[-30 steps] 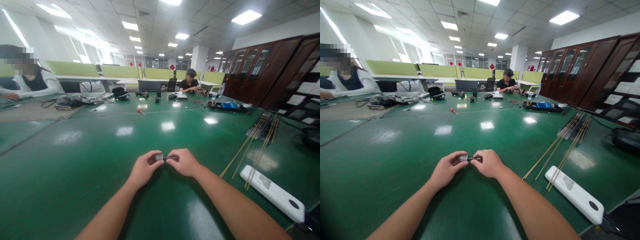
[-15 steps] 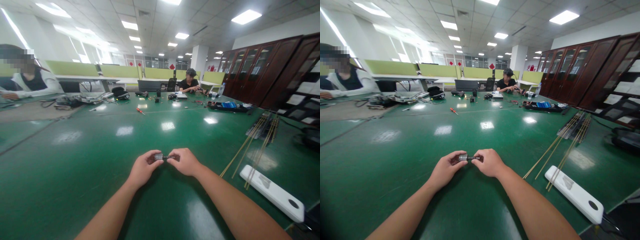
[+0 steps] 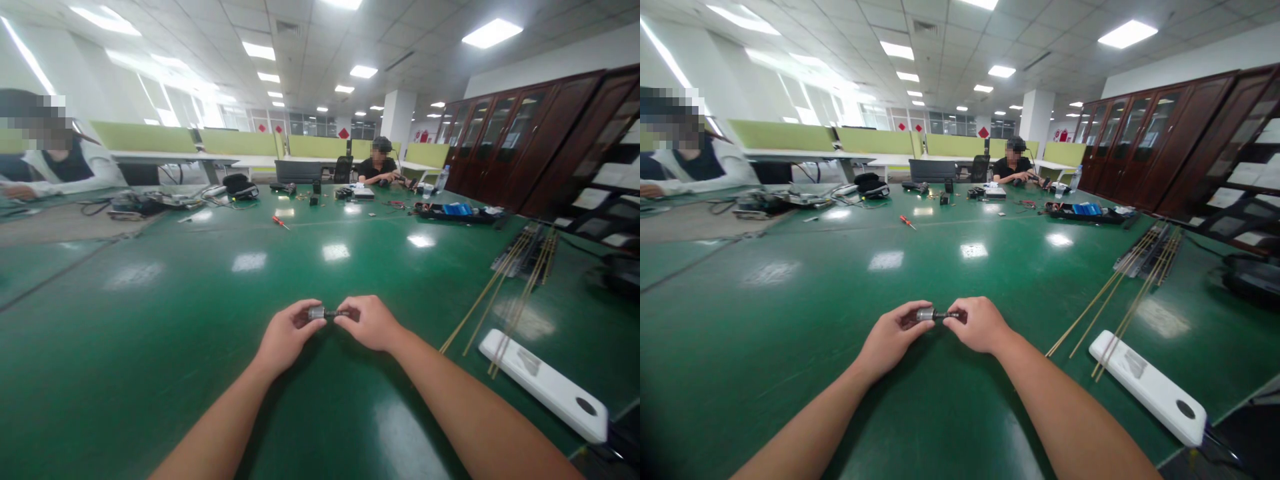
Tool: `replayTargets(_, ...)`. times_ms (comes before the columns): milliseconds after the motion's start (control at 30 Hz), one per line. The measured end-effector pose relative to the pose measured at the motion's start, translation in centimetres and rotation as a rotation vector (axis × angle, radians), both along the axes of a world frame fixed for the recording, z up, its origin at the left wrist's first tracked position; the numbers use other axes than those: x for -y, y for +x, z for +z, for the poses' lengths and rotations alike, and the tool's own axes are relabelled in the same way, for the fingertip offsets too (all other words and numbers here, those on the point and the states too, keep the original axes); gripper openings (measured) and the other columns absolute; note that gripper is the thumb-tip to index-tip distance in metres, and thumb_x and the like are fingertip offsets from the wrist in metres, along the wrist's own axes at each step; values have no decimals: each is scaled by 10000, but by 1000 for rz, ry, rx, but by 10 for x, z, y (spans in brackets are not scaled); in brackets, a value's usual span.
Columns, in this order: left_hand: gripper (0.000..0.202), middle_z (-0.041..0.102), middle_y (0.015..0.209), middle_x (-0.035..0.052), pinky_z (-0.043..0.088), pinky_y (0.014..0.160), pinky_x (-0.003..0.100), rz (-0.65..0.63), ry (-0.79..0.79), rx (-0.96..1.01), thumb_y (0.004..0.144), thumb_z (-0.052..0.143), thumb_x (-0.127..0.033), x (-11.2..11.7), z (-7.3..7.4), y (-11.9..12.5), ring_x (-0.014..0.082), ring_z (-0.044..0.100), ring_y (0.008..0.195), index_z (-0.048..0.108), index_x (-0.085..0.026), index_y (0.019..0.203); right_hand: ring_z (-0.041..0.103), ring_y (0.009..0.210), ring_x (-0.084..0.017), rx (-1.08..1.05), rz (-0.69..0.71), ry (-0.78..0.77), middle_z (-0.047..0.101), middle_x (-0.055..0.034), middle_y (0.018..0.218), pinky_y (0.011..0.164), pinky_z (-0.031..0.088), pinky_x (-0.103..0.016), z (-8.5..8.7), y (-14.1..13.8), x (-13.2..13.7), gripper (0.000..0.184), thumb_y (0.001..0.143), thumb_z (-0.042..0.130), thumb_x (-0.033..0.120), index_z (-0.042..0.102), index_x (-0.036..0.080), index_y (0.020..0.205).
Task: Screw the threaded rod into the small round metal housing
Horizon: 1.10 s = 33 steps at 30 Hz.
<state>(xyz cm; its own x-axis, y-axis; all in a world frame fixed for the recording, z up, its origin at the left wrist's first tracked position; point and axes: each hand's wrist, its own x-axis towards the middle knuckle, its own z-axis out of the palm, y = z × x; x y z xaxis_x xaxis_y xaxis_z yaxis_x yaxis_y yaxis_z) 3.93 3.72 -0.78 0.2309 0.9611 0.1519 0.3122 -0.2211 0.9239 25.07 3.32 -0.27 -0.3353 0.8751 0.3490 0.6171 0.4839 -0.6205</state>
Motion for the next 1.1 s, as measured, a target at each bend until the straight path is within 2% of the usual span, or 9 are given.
replayTargets(533,426,731,1018,66,535,916,388,12,-1,-2,735,712,-405,0,0,1,243,693,934,658,-178,1092,607,637,-137,-16,-5,-19,709,-10,736,619,415,-243,-3,2,-2,109,827,665,281,723,195,861)
replayTargets(800,447,731,1029,74,523,953,413,9,-7,10,729,710,-415,0,-1,0,251,691,955,650,-173,1100,596,616,-131,-12,-16,-12,697,-3,709,596,405,-239,0,1,-1,95,823,671,270,724,193,843)
replayTargets(1100,430,731,1021,66,527,944,385,15,-22,40,730,722,-395,-1,-3,0,237,694,948,655,-177,1095,603,617,-133,-21,-20,-18,701,-5,711,602,413,-240,-1,3,-1,99,822,670,277,722,195,843)
